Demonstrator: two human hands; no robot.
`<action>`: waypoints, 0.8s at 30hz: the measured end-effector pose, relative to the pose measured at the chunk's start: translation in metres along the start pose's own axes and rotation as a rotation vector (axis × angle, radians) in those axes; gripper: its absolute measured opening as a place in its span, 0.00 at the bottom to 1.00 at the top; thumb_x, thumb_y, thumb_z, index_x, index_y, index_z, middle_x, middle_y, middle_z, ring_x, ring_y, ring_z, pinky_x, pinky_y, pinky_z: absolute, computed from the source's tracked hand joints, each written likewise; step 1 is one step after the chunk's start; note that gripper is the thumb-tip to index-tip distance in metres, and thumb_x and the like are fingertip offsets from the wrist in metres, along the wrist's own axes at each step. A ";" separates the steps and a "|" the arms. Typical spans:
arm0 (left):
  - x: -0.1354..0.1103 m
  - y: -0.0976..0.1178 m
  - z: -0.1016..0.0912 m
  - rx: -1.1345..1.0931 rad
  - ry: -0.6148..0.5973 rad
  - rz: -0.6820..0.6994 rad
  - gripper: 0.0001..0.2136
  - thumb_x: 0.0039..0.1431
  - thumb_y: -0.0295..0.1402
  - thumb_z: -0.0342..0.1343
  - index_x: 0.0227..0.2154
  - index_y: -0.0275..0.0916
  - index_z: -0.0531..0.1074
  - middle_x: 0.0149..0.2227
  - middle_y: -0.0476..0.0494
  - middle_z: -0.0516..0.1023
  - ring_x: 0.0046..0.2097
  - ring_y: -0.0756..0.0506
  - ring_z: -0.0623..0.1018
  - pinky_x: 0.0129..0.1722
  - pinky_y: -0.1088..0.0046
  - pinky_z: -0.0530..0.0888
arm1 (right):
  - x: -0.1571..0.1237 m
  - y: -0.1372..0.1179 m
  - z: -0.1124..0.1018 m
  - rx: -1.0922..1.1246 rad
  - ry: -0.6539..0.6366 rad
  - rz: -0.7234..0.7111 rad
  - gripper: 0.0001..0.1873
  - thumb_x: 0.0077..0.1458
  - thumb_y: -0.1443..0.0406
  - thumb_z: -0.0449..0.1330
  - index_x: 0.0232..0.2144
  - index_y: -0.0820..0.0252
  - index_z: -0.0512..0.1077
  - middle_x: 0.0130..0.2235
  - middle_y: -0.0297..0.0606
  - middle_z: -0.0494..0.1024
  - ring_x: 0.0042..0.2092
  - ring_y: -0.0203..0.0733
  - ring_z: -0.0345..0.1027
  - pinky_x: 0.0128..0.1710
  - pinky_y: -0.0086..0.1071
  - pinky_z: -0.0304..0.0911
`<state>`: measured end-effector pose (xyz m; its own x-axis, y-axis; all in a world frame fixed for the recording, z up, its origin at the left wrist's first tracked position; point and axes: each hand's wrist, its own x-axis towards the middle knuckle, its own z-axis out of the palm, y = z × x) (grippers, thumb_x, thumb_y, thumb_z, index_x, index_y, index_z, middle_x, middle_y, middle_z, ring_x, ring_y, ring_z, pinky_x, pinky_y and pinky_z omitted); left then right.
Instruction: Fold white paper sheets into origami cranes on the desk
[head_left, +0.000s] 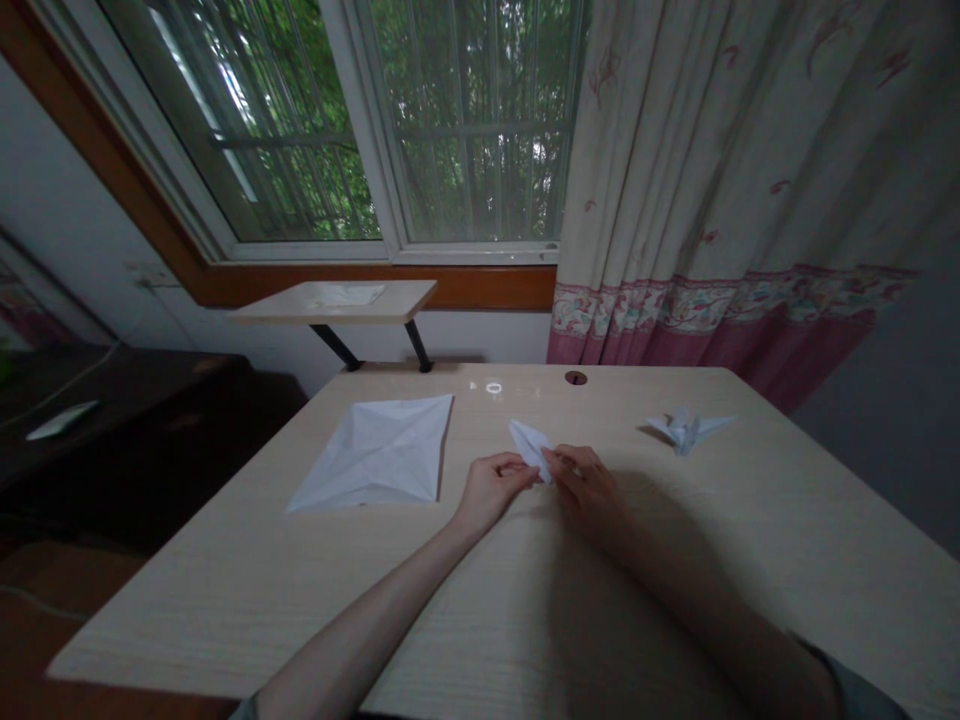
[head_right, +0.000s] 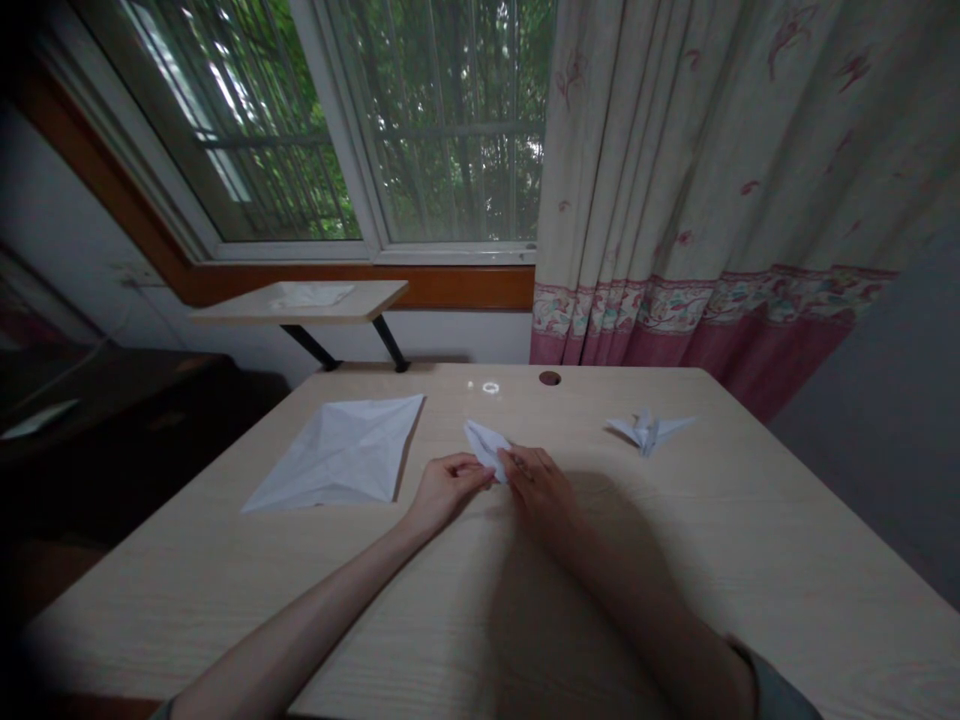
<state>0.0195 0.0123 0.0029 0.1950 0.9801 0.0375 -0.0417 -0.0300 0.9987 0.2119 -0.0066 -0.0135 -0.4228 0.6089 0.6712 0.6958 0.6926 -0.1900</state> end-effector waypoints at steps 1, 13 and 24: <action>0.000 0.000 0.000 0.002 -0.003 0.003 0.13 0.44 0.41 0.69 0.24 0.35 0.79 0.27 0.42 0.83 0.29 0.45 0.79 0.33 0.71 0.75 | 0.001 -0.001 -0.001 0.024 -0.010 0.002 0.23 0.66 0.70 0.46 0.60 0.56 0.65 0.50 0.47 0.76 0.50 0.49 0.71 0.51 0.46 0.71; 0.003 -0.005 -0.004 -0.017 -0.001 0.046 0.17 0.45 0.45 0.69 0.27 0.34 0.79 0.26 0.42 0.82 0.29 0.44 0.80 0.33 0.70 0.77 | 0.001 -0.002 0.004 0.222 0.022 0.008 0.20 0.66 0.65 0.53 0.59 0.53 0.65 0.47 0.46 0.75 0.49 0.49 0.71 0.49 0.45 0.72; 0.005 -0.011 -0.003 -0.022 0.010 0.075 0.17 0.48 0.44 0.68 0.33 0.34 0.81 0.33 0.41 0.83 0.34 0.43 0.80 0.38 0.68 0.76 | 0.007 -0.004 -0.004 0.351 0.006 0.143 0.17 0.64 0.66 0.51 0.53 0.54 0.69 0.47 0.44 0.78 0.48 0.48 0.73 0.49 0.44 0.71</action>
<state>0.0177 0.0181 -0.0078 0.1806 0.9771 0.1123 -0.0776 -0.0996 0.9920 0.2088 -0.0068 -0.0050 -0.3321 0.7073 0.6240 0.5056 0.6920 -0.5153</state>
